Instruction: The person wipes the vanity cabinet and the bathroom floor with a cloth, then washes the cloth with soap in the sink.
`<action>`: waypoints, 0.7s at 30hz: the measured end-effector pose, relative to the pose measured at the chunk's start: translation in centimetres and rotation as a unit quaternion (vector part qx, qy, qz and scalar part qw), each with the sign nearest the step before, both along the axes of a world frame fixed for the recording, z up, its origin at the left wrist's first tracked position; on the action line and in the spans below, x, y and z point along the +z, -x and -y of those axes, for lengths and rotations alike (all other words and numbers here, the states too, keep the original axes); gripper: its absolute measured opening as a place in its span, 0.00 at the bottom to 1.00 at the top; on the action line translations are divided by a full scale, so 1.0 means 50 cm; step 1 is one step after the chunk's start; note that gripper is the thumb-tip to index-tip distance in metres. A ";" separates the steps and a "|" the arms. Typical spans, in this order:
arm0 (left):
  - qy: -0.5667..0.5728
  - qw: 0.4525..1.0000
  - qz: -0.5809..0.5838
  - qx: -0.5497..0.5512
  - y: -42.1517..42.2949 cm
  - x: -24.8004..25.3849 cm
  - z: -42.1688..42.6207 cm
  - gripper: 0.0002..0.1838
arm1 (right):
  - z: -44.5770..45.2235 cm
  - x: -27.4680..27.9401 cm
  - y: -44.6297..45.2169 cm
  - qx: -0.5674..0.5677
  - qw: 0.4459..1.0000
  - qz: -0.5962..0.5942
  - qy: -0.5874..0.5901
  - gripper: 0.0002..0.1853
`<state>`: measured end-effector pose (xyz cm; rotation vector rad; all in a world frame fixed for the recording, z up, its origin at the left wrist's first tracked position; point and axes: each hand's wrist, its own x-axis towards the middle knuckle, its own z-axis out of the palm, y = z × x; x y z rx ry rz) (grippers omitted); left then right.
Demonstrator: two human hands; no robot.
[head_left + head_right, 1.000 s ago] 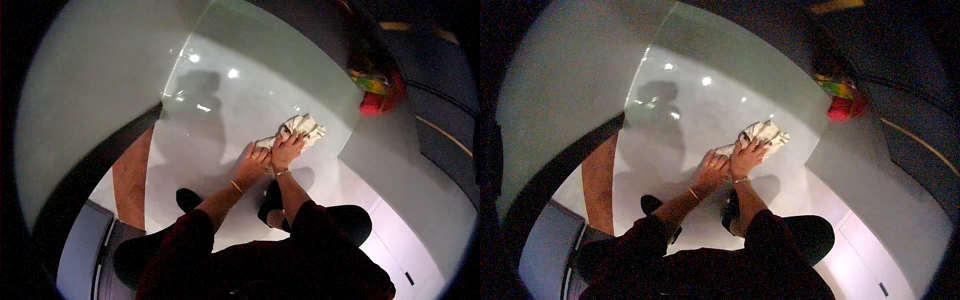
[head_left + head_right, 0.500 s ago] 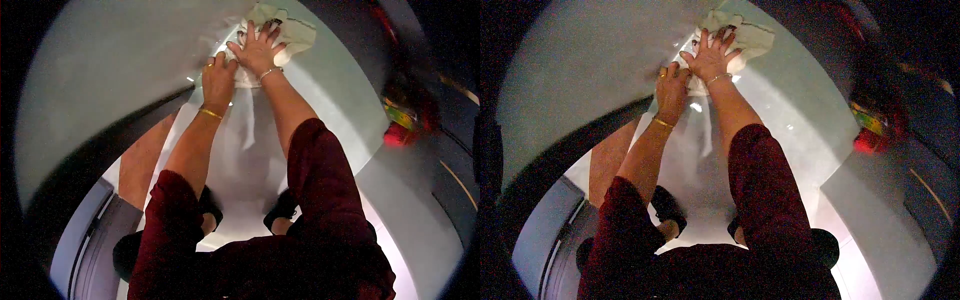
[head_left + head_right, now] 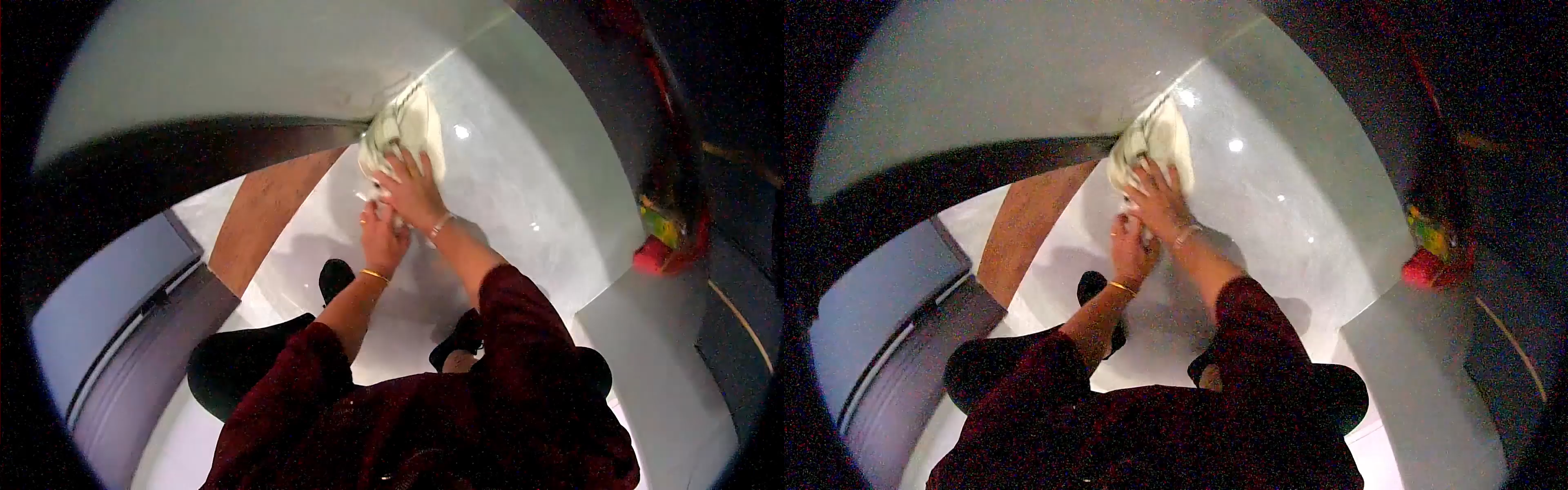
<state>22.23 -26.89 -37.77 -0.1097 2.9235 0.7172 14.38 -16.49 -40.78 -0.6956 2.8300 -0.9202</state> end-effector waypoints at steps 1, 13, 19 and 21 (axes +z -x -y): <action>-0.007 0.999 0.044 -0.029 -0.010 -0.004 -0.004 0.27 | -0.019 -0.011 -0.020 0.031 0.999 0.007 -0.026 0.22; -0.407 0.748 0.519 -0.075 -0.098 -0.010 0.008 0.14 | -0.104 0.053 -0.126 0.183 0.932 0.272 -0.154 0.21; -0.507 0.762 0.369 0.161 0.039 0.088 0.250 0.15 | 0.156 0.195 0.052 0.220 0.969 -0.016 -0.110 0.16; -0.537 0.773 0.243 0.235 0.063 0.122 0.321 0.15 | 0.262 0.233 0.110 0.247 0.958 -0.124 -0.073 0.15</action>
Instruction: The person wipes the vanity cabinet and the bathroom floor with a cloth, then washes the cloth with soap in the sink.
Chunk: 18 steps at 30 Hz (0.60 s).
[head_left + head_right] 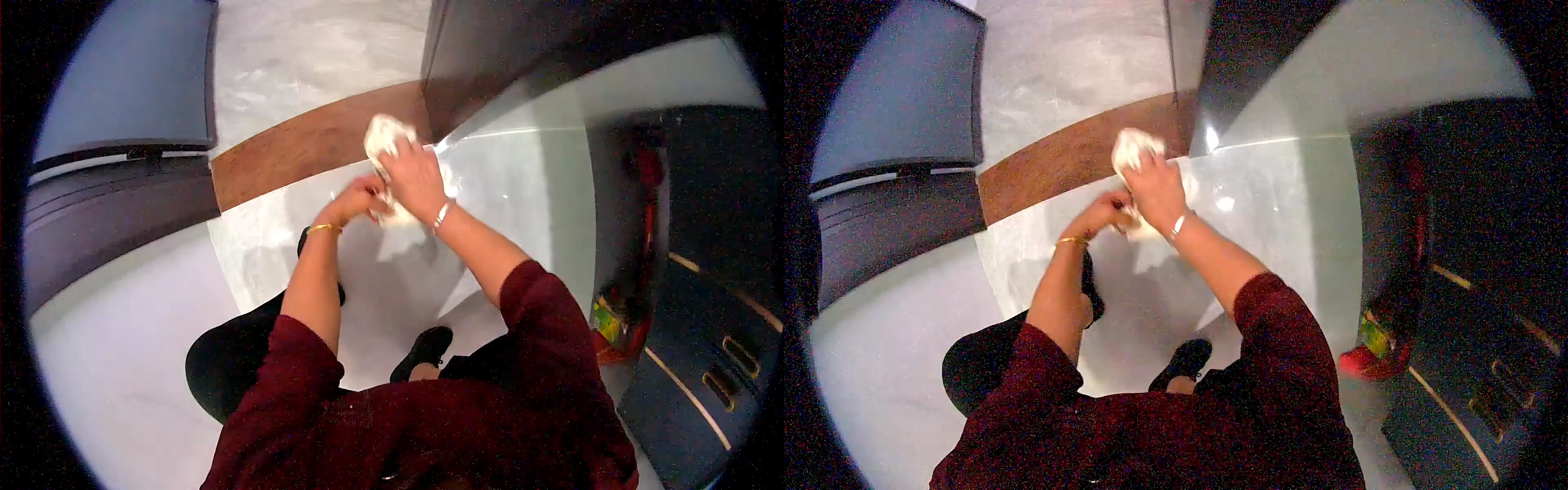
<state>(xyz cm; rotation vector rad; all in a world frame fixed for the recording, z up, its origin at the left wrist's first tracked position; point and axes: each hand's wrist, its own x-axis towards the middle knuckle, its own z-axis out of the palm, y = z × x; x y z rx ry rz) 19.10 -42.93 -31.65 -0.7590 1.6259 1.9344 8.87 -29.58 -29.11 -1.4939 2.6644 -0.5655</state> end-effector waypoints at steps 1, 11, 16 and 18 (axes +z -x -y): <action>0.019 0.996 -0.058 0.070 0.014 0.006 0.001 0.16 | 0.009 0.025 0.025 -0.007 0.998 -0.044 0.035 0.14; 0.514 0.821 -0.233 -0.086 0.134 -0.138 0.005 0.35 | 0.187 -0.147 0.184 -0.127 0.987 0.024 -0.096 0.30; 0.557 0.783 -0.165 -0.223 0.097 -0.174 -0.056 0.37 | 0.167 -0.272 0.185 -0.117 0.988 0.008 -0.105 0.35; 0.571 0.773 -0.167 -0.218 0.085 -0.180 -0.076 0.33 | 0.149 -0.271 0.174 -0.104 0.989 -0.009 -0.100 0.35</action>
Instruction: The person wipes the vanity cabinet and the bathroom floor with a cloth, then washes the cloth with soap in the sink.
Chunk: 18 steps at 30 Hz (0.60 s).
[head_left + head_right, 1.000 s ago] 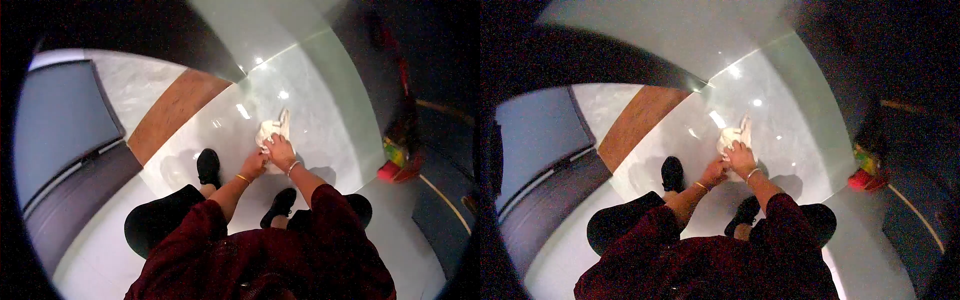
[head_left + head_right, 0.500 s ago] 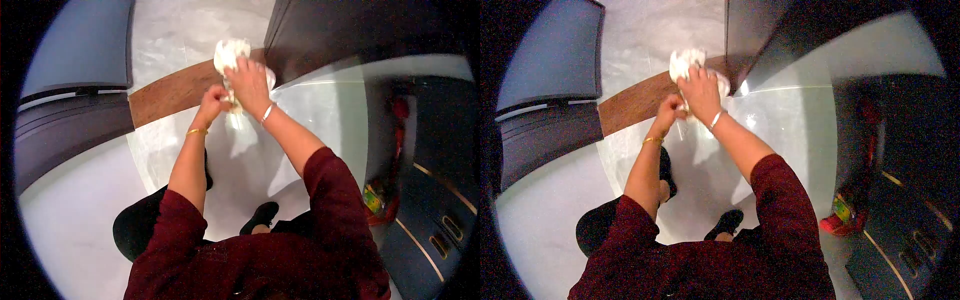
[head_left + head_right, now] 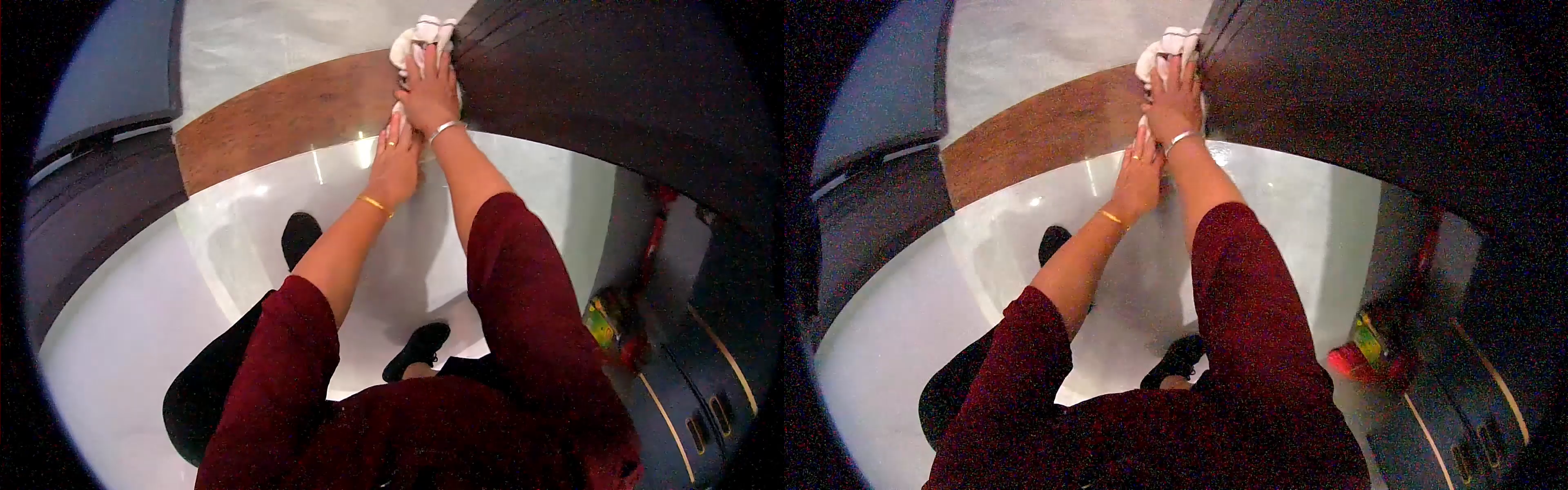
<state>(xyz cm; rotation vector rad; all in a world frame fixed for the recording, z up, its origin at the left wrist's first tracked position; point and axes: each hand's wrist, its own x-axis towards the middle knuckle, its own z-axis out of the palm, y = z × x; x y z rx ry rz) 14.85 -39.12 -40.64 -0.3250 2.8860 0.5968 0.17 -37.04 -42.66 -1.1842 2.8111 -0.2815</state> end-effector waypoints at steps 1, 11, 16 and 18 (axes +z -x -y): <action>0.009 1.000 0.001 0.002 -0.002 0.004 -0.013 0.33 | -0.012 0.014 -0.010 0.001 1.000 0.002 0.016 0.34; -0.064 0.993 0.094 -0.044 -0.114 0.058 -0.167 0.51 | -0.200 0.060 -0.121 0.124 0.985 0.083 0.088 0.23; -0.146 0.981 0.066 -0.110 -0.123 0.076 -0.127 0.46 | -0.249 0.055 -0.141 0.122 0.990 0.038 0.060 0.21; -0.242 0.958 0.019 -0.152 -0.124 0.045 -0.063 0.40 | -0.258 0.057 -0.142 0.110 0.993 0.029 0.040 0.20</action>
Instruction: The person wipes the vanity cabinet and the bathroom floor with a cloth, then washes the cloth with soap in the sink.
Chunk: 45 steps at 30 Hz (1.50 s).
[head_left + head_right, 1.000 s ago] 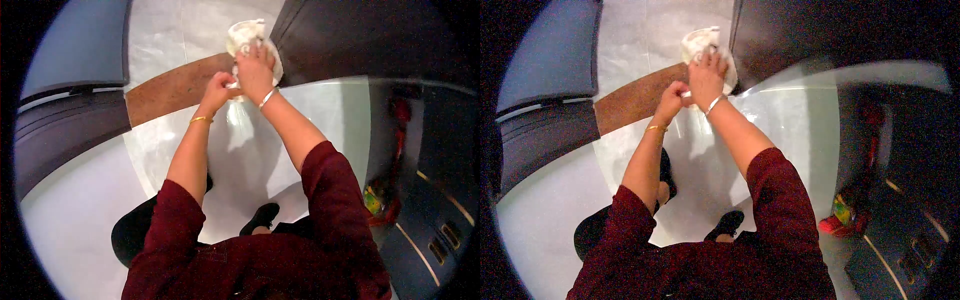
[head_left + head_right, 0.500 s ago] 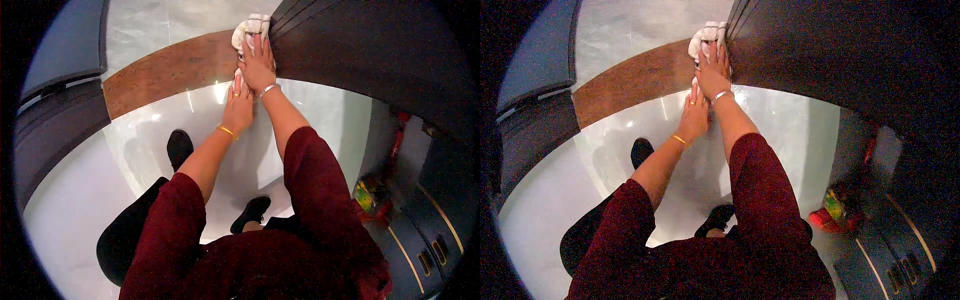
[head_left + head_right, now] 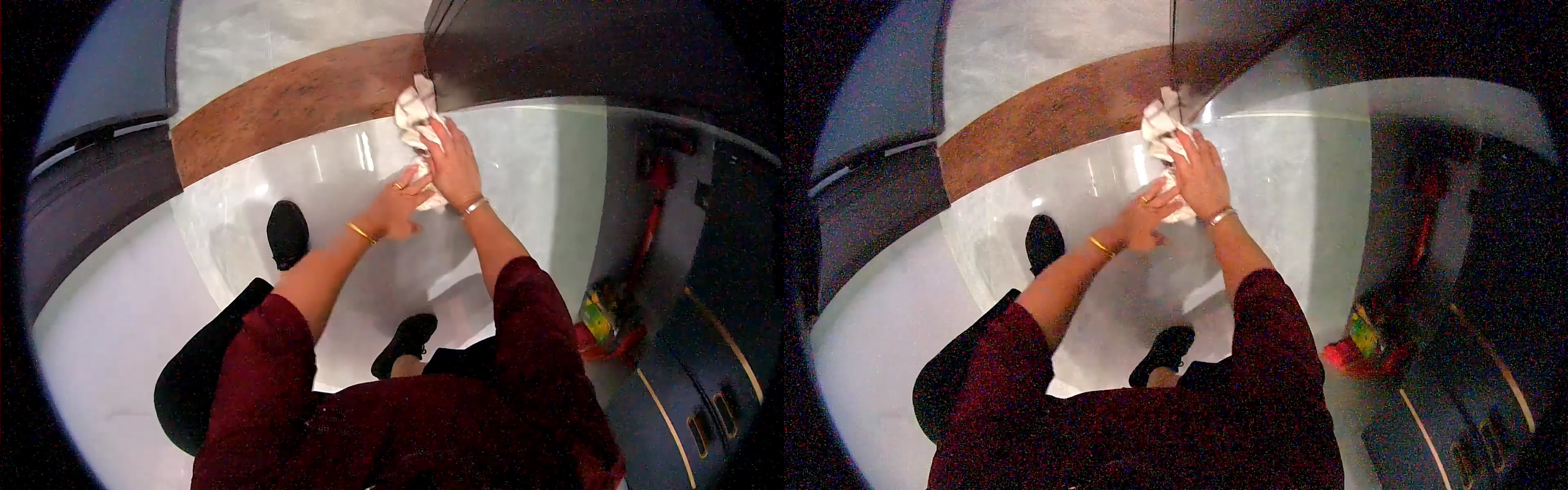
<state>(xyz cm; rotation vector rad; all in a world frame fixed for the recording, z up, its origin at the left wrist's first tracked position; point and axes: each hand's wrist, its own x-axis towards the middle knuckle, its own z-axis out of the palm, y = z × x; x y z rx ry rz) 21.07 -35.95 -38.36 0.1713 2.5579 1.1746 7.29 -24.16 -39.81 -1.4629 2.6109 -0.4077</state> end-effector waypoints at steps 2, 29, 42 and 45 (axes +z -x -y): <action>-0.159 0.986 -0.033 -0.038 0.004 -0.089 0.041 0.32 | -0.049 -0.020 0.007 -0.015 1.000 0.004 0.016 0.19; 0.063 0.981 0.159 -0.096 -0.173 0.720 0.190 0.27 | -0.184 -0.066 -0.100 -0.235 0.964 -0.031 -0.125 0.31; 0.057 0.985 0.141 -0.077 -0.175 0.723 0.208 0.29 | -0.165 -0.103 0.046 -0.208 0.958 -0.024 -0.196 0.31; 0.061 0.987 0.122 -0.082 -0.163 0.727 0.209 0.30 | -0.178 -0.042 -0.011 -0.174 0.950 0.018 -0.260 0.27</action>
